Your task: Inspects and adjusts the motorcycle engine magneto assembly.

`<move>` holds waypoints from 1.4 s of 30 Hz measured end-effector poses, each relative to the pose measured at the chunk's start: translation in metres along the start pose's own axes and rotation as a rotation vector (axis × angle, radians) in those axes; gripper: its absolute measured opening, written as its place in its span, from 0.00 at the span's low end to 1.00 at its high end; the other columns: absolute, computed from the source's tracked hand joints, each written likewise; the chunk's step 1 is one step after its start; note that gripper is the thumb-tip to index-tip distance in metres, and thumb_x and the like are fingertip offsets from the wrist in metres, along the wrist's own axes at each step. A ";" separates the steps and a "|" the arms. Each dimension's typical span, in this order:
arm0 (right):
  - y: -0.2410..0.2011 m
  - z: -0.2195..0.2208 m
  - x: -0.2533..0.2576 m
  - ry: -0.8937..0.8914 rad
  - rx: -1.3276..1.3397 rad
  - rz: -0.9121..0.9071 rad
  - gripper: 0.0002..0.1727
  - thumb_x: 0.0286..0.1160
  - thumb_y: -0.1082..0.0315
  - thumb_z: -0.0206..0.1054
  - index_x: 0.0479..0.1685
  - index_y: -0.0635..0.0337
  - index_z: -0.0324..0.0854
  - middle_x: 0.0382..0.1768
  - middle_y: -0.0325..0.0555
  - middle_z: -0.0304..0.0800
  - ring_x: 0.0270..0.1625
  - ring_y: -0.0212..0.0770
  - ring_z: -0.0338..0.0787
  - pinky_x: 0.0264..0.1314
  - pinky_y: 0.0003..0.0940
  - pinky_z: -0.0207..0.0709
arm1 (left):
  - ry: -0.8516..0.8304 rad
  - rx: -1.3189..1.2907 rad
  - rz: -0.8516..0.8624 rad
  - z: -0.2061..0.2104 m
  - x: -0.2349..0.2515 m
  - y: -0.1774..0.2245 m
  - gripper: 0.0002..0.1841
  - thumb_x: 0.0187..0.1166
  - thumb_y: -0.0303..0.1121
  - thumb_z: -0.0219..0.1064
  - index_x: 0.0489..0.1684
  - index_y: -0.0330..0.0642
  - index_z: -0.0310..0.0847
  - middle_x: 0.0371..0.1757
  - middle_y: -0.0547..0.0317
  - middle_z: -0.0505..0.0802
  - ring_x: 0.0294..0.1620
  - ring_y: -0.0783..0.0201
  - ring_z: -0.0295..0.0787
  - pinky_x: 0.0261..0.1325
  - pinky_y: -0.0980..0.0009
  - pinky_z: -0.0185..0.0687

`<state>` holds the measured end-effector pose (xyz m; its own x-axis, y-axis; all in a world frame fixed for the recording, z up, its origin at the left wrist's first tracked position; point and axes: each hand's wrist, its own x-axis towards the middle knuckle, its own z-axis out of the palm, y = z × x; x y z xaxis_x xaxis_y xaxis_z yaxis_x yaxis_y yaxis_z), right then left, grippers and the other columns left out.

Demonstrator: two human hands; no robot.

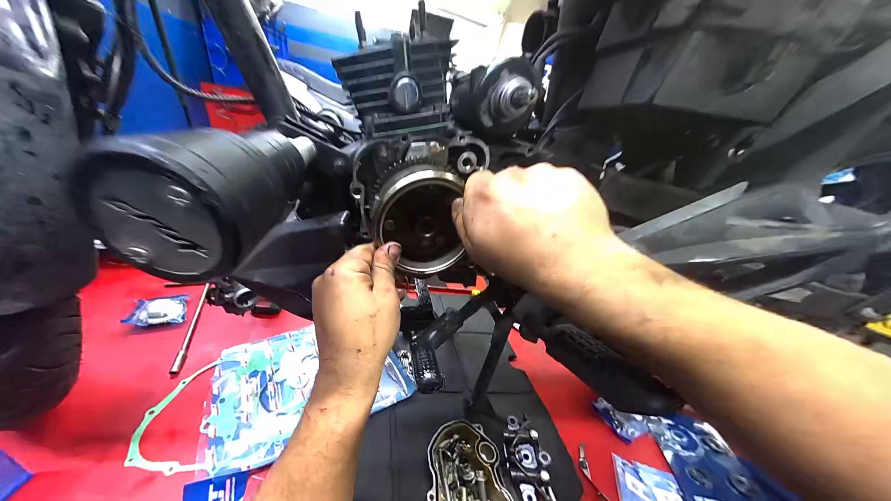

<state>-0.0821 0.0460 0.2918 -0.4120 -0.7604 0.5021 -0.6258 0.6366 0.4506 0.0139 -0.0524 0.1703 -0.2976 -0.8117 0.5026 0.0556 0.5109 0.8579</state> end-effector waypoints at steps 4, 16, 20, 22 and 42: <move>0.000 -0.001 0.000 0.008 0.020 0.014 0.24 0.87 0.52 0.46 0.24 0.57 0.74 0.21 0.53 0.81 0.30 0.60 0.89 0.22 0.54 0.73 | -0.066 0.060 -0.027 -0.006 0.001 0.000 0.19 0.90 0.52 0.58 0.39 0.54 0.90 0.26 0.68 0.94 0.22 0.69 0.92 0.24 0.62 0.92; -0.011 -0.021 -0.012 -0.140 0.215 0.174 0.19 0.86 0.54 0.51 0.37 0.58 0.80 0.33 0.57 0.89 0.40 0.63 0.92 0.31 0.62 0.80 | 0.096 0.303 0.836 -0.185 -0.032 0.095 0.16 0.84 0.46 0.67 0.56 0.44 0.90 0.39 0.63 0.95 0.33 0.71 0.91 0.35 0.67 0.90; -0.009 -0.016 -0.004 -0.115 0.342 0.252 0.17 0.84 0.54 0.55 0.38 0.57 0.82 0.31 0.55 0.90 0.38 0.61 0.93 0.31 0.62 0.81 | -0.135 0.697 0.801 -0.177 0.067 0.142 0.25 0.84 0.55 0.63 0.70 0.50 0.81 0.51 0.56 0.94 0.55 0.52 0.91 0.58 0.43 0.84; -0.007 -0.013 -0.002 -0.135 0.382 0.247 0.18 0.85 0.54 0.55 0.39 0.57 0.82 0.29 0.55 0.90 0.37 0.62 0.94 0.30 0.61 0.82 | -0.381 0.889 0.651 -0.146 0.108 0.152 0.21 0.80 0.56 0.67 0.55 0.51 0.88 0.42 0.55 0.95 0.48 0.47 0.93 0.53 0.33 0.84; 0.034 0.036 0.035 -0.083 0.657 0.202 0.27 0.83 0.42 0.56 0.26 0.52 0.88 0.17 0.44 0.84 0.20 0.49 0.88 0.19 0.51 0.80 | -0.766 1.367 0.310 -0.042 0.190 0.119 0.37 0.58 0.73 0.72 0.38 0.43 0.92 0.41 0.51 0.95 0.54 0.45 0.89 0.58 0.42 0.78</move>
<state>-0.1421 0.0364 0.2984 -0.5958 -0.6588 0.4594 -0.7919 0.5769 -0.1999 0.0043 -0.1576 0.3725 -0.8478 -0.5209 0.0999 -0.5296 0.8217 -0.2106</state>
